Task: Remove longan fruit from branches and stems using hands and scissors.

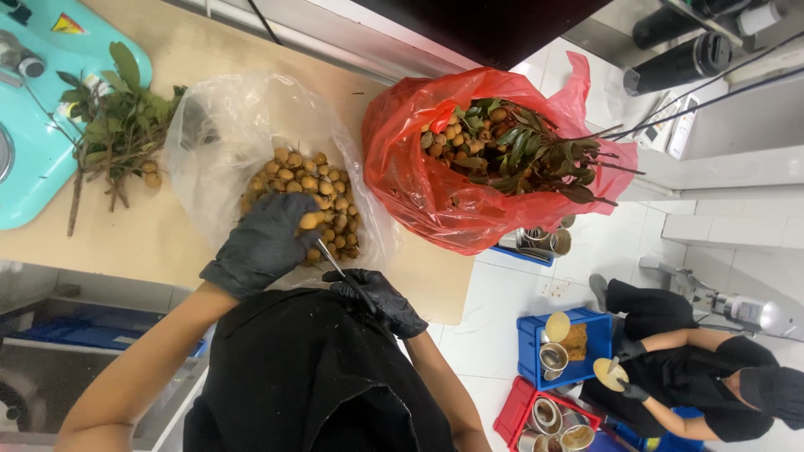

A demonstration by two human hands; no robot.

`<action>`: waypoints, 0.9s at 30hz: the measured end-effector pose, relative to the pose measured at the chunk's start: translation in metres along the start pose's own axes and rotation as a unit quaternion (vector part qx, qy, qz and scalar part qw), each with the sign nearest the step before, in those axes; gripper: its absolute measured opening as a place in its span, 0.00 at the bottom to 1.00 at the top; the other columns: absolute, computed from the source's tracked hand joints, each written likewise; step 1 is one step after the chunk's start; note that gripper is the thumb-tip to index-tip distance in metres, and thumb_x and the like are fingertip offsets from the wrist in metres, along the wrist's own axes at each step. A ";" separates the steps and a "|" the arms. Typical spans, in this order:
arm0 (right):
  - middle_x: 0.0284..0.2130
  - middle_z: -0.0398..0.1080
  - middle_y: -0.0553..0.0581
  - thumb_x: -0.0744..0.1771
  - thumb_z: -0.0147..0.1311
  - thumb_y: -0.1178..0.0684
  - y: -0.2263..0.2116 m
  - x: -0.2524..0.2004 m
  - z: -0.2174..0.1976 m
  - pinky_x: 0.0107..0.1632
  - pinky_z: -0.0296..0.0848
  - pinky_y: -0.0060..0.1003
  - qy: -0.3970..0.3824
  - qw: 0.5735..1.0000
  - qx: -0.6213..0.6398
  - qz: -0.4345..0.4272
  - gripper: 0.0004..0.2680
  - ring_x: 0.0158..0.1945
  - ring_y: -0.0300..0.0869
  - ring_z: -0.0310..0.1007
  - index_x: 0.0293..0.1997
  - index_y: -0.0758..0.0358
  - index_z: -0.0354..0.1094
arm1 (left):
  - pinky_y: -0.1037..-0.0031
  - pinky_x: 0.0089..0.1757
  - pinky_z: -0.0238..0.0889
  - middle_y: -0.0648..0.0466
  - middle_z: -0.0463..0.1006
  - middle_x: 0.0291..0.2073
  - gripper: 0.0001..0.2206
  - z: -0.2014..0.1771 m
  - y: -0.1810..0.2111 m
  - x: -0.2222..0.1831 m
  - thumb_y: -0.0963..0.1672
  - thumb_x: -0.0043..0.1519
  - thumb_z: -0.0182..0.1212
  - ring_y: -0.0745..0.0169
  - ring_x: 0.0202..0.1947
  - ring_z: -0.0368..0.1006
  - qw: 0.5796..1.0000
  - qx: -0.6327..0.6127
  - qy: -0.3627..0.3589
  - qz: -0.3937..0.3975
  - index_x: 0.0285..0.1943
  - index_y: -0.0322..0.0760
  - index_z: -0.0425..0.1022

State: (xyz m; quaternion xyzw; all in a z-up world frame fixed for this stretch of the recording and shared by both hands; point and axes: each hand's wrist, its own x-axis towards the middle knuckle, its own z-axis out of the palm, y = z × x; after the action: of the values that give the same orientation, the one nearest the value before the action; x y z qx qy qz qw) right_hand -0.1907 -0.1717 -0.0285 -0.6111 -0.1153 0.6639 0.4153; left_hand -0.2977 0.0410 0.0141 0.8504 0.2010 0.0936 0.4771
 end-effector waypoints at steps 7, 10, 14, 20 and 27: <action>0.39 0.77 0.50 0.68 0.59 0.52 0.039 0.025 -0.012 0.37 0.72 0.24 -0.033 0.999 0.023 -0.032 0.15 0.34 0.28 0.72 0.60 0.66 0.72 | 0.54 0.51 0.64 0.40 0.73 0.47 0.20 0.008 0.067 0.051 0.46 0.55 0.67 0.39 0.50 0.68 0.973 0.173 -0.007 0.150 0.53 0.33 0.70; 0.37 0.78 0.51 0.67 0.58 0.53 0.020 0.015 -0.005 0.36 0.72 0.24 0.012 1.000 0.012 0.009 0.14 0.32 0.29 0.71 0.59 0.64 0.74 | 0.61 0.54 0.69 0.47 0.75 0.47 0.09 0.039 0.088 0.104 0.43 0.67 0.59 0.47 0.53 0.72 0.960 -0.002 -0.004 0.281 0.53 0.35 0.71; 0.35 0.77 0.51 0.66 0.59 0.53 0.025 0.012 -0.007 0.33 0.71 0.25 0.020 0.998 0.055 0.023 0.15 0.30 0.29 0.71 0.59 0.64 0.73 | 0.57 0.49 0.68 0.45 0.78 0.43 0.09 0.131 0.063 0.215 0.41 0.65 0.56 0.43 0.47 0.75 0.968 0.005 -0.110 0.224 0.52 0.36 0.76; 0.32 0.74 0.52 0.68 0.60 0.53 0.042 0.015 -0.014 0.32 0.69 0.25 0.005 0.998 0.066 -0.007 0.15 0.29 0.30 0.69 0.61 0.64 0.70 | 0.56 0.51 0.66 0.41 0.77 0.50 0.13 0.268 -0.002 0.341 0.46 0.59 0.62 0.39 0.52 0.74 0.926 0.204 -0.231 0.217 0.50 0.39 0.79; 0.35 0.75 0.51 0.68 0.57 0.53 0.061 0.020 -0.027 0.35 0.71 0.26 -0.021 0.986 0.167 -0.014 0.16 0.31 0.31 0.72 0.62 0.66 0.70 | 0.59 0.61 0.60 0.47 0.73 0.64 0.18 0.325 -0.101 0.416 0.51 0.70 0.51 0.44 0.64 0.67 0.880 0.262 -0.311 0.247 0.67 0.47 0.72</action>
State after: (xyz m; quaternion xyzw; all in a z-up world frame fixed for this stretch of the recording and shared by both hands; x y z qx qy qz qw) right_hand -0.1892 -0.2062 -0.0895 -0.5175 -0.0201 0.6809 0.5179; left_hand 0.1654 0.0160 -0.2566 0.9517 -0.1570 -0.1172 0.2365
